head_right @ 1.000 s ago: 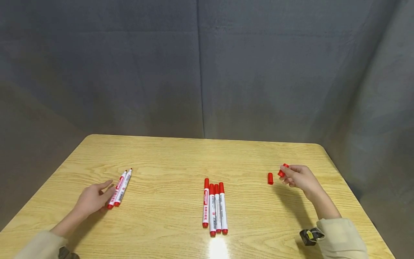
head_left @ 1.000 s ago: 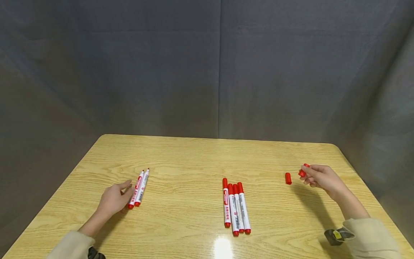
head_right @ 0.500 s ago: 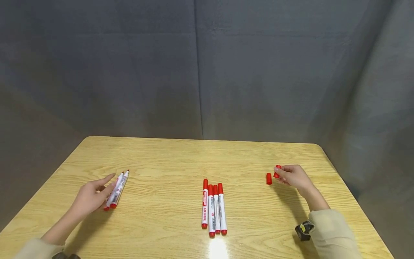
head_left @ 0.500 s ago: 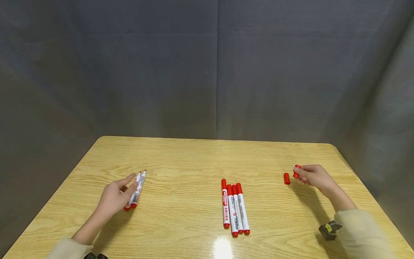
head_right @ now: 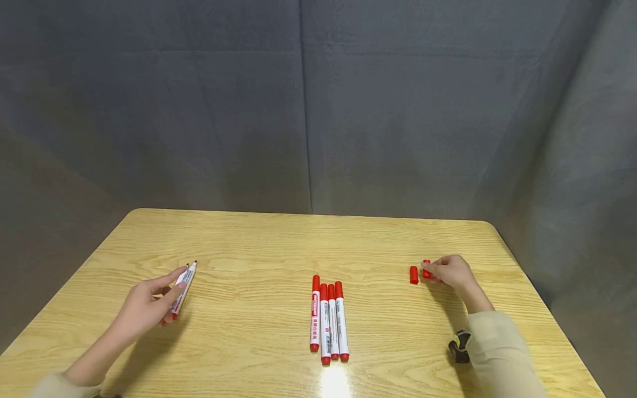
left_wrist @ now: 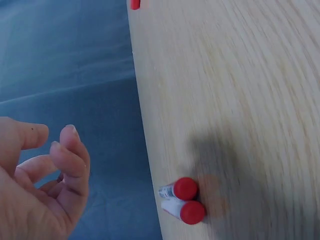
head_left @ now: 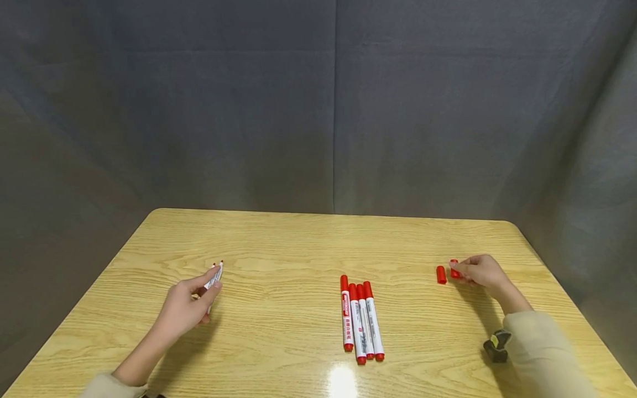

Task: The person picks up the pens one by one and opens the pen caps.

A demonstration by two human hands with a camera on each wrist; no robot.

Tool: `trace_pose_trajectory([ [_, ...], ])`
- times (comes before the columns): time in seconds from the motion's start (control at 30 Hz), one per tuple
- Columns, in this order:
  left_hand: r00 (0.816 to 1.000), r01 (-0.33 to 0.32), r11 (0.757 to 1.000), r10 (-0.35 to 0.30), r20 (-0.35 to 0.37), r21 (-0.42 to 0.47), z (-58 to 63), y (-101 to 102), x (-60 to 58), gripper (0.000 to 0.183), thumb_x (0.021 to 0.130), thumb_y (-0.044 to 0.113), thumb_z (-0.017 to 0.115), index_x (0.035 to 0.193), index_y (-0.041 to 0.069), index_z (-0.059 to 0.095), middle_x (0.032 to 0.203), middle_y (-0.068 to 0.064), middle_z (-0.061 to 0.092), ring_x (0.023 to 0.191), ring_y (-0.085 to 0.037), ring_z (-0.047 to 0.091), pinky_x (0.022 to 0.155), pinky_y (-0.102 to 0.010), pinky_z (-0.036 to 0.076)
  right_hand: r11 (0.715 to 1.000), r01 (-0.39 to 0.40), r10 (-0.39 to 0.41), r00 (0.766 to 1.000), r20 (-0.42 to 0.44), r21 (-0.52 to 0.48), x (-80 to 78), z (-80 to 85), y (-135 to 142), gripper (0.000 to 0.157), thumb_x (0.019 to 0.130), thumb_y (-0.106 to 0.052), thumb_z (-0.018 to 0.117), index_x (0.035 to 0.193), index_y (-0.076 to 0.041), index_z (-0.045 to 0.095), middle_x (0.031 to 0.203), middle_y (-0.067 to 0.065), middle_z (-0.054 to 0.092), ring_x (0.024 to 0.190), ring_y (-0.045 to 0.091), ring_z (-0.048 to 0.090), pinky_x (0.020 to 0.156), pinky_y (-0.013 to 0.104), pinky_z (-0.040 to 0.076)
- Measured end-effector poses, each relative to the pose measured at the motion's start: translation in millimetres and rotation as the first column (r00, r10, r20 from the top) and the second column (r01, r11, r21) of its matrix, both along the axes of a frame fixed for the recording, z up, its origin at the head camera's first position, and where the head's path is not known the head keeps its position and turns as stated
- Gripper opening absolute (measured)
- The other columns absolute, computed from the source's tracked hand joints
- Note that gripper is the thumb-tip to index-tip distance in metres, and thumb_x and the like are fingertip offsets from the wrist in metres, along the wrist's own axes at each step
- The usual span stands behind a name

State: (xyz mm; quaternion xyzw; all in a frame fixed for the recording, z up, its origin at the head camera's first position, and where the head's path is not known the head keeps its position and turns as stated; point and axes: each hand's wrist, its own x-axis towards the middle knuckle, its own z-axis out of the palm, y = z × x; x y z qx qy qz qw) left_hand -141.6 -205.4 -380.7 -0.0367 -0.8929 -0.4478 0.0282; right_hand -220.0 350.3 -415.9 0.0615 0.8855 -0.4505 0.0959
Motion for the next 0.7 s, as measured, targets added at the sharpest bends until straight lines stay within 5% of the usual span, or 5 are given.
trace_pose_trajectory([
  [0.3,0.999,0.036,0.998,-0.036,0.001,0.051,2.5,10.2,1.6,0.042,0.092,0.02,0.055,0.131,0.002,0.049,0.064,-0.006,0.048,0.038,-0.018,0.05,0.036,-0.027,0.042,0.998,0.037,-0.041,0.996,0.085,0.046,-2.0,-2.6,-3.7,0.025,0.086,-0.02,0.06,0.067,-0.005,0.055,0.056,-0.002,0.052,0.051,0.01,0.055,0.045,0.022,0.04],
  [0.7,0.997,0.061,0.992,-0.065,0.032,0.107,1.1,20.1,1.3,0.042,0.093,0.017,0.054,0.132,0.005,0.048,0.063,-0.006,0.045,0.039,-0.022,0.05,0.036,-0.025,0.04,0.993,0.016,-0.023,0.998,0.06,0.119,-3.3,-7.7,-2.1,0.031,0.087,-0.024,0.059,0.066,-0.002,0.058,0.054,-0.001,0.054,0.049,0.01,0.051,0.046,0.024,0.042],
])
